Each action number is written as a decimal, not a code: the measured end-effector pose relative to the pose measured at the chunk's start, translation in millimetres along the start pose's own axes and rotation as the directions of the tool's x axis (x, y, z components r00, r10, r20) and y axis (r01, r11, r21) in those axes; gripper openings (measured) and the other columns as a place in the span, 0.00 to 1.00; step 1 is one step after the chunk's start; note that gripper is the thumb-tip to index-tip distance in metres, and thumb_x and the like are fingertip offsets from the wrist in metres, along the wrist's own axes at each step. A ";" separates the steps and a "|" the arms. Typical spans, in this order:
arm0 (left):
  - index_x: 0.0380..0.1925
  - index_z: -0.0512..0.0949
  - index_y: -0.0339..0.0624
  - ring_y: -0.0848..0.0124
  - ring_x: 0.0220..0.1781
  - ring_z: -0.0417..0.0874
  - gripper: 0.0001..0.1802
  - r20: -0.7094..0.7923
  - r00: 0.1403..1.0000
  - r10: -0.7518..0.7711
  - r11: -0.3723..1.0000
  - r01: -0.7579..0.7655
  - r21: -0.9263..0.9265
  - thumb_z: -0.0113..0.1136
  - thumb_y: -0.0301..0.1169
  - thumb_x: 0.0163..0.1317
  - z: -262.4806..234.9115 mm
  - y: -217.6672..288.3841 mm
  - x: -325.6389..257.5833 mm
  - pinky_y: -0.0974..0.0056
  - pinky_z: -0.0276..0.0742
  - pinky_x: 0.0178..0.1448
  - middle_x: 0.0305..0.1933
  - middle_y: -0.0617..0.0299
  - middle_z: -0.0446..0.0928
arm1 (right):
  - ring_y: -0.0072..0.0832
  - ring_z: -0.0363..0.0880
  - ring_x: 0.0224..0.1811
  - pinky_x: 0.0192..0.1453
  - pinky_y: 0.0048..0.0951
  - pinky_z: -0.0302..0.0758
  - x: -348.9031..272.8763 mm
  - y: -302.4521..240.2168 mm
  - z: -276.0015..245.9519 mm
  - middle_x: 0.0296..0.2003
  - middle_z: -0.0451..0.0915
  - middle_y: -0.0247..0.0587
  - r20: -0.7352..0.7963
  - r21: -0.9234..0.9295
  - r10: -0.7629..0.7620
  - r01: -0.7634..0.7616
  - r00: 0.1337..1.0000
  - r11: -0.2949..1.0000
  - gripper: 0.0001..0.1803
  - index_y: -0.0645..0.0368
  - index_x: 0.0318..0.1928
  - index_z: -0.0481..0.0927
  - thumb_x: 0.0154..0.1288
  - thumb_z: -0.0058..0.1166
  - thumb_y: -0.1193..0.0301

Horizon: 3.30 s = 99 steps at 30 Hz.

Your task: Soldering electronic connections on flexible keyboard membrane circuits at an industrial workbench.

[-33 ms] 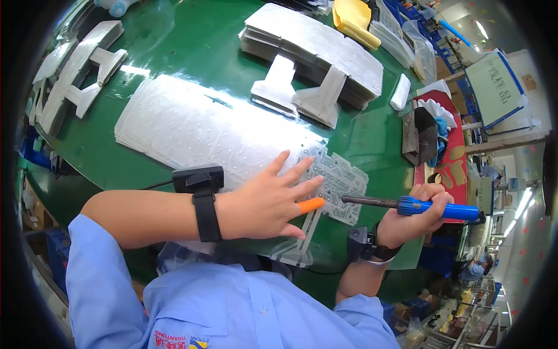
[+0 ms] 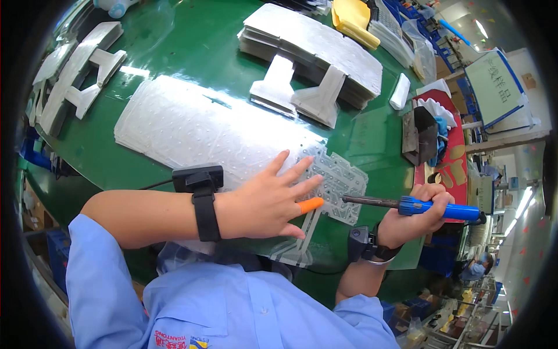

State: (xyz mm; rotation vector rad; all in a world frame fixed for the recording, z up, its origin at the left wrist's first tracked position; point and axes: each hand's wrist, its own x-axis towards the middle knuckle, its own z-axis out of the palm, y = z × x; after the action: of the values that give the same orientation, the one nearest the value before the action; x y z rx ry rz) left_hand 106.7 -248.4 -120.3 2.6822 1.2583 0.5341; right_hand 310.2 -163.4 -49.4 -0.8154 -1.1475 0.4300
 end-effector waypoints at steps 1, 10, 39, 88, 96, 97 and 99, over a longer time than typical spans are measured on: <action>0.58 0.72 0.50 0.50 0.73 0.52 0.38 0.004 1.000 0.006 1.000 -0.006 -0.001 0.51 0.62 0.55 -2.4 0.1 1.8 0.39 0.48 0.70 0.66 0.54 0.62 | 0.17 0.53 0.18 0.21 0.22 0.49 0.7 0.2 -1.3 0.20 0.59 0.31 -0.006 -0.003 0.000 0.000 1.000 1.000 0.17 0.55 0.24 0.59 0.66 0.44 0.62; 0.59 0.70 0.47 0.49 0.72 0.53 0.41 0.218 0.968 0.126 0.889 -0.207 0.408 0.49 0.64 0.54 -8.1 10.7 7.5 0.35 0.44 0.70 0.67 0.53 0.60 | 0.16 0.52 0.18 0.21 0.21 0.48 10.1 7.2 -9.1 0.20 0.59 0.30 -0.027 0.077 -0.019 0.021 0.999 0.997 0.16 0.54 0.24 0.59 0.65 0.47 0.62; 0.37 0.80 0.36 0.60 0.54 0.78 0.17 -0.032 0.997 -0.068 0.927 0.075 0.369 0.64 0.28 0.45 -104.4 -80.1 -133.0 0.48 0.67 0.65 0.47 0.57 0.79 | 0.18 0.52 0.22 0.25 0.23 0.50 50.3 21.2 -46.5 0.21 0.55 0.26 -0.222 0.291 0.166 -0.097 0.961 0.952 0.20 0.51 0.21 0.56 0.64 0.52 0.63; 0.58 0.70 0.46 0.50 0.66 0.62 0.32 -0.024 0.999 -0.040 0.988 0.043 0.147 0.56 0.50 0.58 -2.7 -6.6 -14.4 0.46 0.56 0.67 0.65 0.52 0.63 | 0.19 0.54 0.18 0.23 0.22 0.52 -18.8 -9.0 17.0 0.18 0.59 0.33 0.066 0.004 -0.171 0.171 0.983 0.985 0.16 0.54 0.24 0.56 0.68 0.40 0.64; 0.42 0.79 0.42 0.61 0.55 0.72 0.22 -0.075 0.964 0.255 0.924 -0.265 -0.275 0.60 0.46 0.55 -14.9 -6.8 -13.4 0.46 0.54 0.70 0.44 0.58 0.73 | 0.16 0.51 0.15 0.21 0.20 0.48 -3.2 -4.6 7.8 0.18 0.58 0.31 -0.033 0.059 -0.148 0.149 0.988 0.987 0.15 0.54 0.24 0.56 0.67 0.40 0.66; 0.38 0.80 0.39 0.63 0.53 0.74 0.22 -0.028 0.963 0.268 0.927 -0.266 -0.266 0.60 0.47 0.55 -16.1 -5.3 -12.9 0.46 0.55 0.70 0.41 0.58 0.75 | 0.16 0.51 0.16 0.21 0.21 0.48 -2.6 -2.7 5.7 0.18 0.58 0.31 -0.026 0.071 -0.138 0.139 0.990 0.988 0.15 0.54 0.25 0.56 0.67 0.40 0.65; 0.40 0.80 0.38 0.61 0.55 0.73 0.23 -0.078 0.976 0.202 0.964 -0.212 -0.159 0.59 0.47 0.55 -8.8 -6.9 -12.2 0.47 0.56 0.69 0.44 0.56 0.75 | 0.16 0.51 0.16 0.21 0.21 0.48 -3.9 -2.4 4.7 0.18 0.58 0.31 -0.019 0.079 -0.127 0.128 0.992 0.989 0.15 0.54 0.25 0.56 0.67 0.41 0.65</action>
State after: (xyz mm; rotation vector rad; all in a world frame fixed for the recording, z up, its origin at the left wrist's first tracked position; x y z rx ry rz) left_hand 91.3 -253.5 -117.1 2.6875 0.9049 0.7190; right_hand 304.3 -165.9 -49.2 -0.6699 -1.1554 0.3611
